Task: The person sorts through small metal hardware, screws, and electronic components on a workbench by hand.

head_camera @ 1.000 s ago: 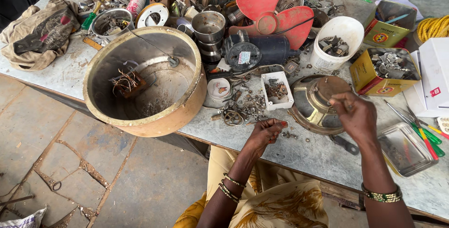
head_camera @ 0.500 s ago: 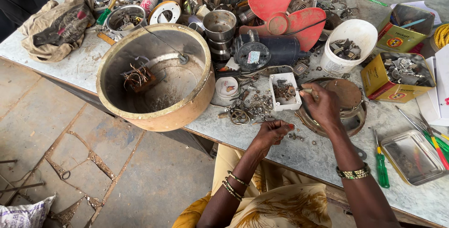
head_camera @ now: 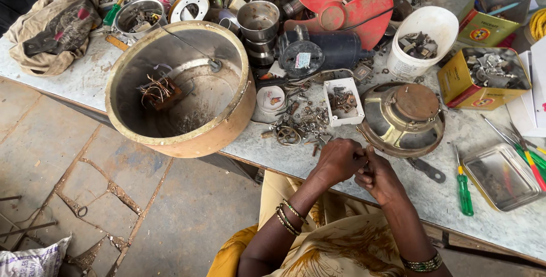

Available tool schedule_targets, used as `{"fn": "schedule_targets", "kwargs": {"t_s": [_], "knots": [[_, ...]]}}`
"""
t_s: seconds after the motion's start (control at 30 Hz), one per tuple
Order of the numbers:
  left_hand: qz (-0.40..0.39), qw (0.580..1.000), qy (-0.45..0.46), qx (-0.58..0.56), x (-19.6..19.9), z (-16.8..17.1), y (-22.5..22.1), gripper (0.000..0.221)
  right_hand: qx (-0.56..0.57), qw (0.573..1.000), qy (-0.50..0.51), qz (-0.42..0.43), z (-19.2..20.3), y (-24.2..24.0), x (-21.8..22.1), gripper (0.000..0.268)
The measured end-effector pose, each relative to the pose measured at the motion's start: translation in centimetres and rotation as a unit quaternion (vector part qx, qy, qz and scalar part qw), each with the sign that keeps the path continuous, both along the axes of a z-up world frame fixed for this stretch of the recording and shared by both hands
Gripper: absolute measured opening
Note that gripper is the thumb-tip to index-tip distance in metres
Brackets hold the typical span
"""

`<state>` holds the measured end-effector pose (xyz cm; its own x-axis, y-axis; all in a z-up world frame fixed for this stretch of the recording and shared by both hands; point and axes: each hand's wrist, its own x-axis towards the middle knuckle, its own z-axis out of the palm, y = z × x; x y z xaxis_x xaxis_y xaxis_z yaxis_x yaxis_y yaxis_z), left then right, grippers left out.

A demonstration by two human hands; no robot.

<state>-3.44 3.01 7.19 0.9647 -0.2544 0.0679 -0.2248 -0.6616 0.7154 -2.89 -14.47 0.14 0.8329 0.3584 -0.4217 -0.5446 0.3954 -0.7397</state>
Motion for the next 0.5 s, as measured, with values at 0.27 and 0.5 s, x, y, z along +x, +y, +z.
{"fn": "schedule_targets", "kwargs": {"t_s": [0.27,0.5], "knots": [[0.064,0.956,0.118,-0.261,0.9,0.0,1.7,0.038,0.101,0.992,-0.033,-0.063,4.1,-3.3,1.6,0.051],[0.104,0.768,0.201,-0.599,0.9,-2.9,1.9,0.047,-0.129,0.908,-0.224,-0.329,8.6,-21.2,22.9,0.054]]}}
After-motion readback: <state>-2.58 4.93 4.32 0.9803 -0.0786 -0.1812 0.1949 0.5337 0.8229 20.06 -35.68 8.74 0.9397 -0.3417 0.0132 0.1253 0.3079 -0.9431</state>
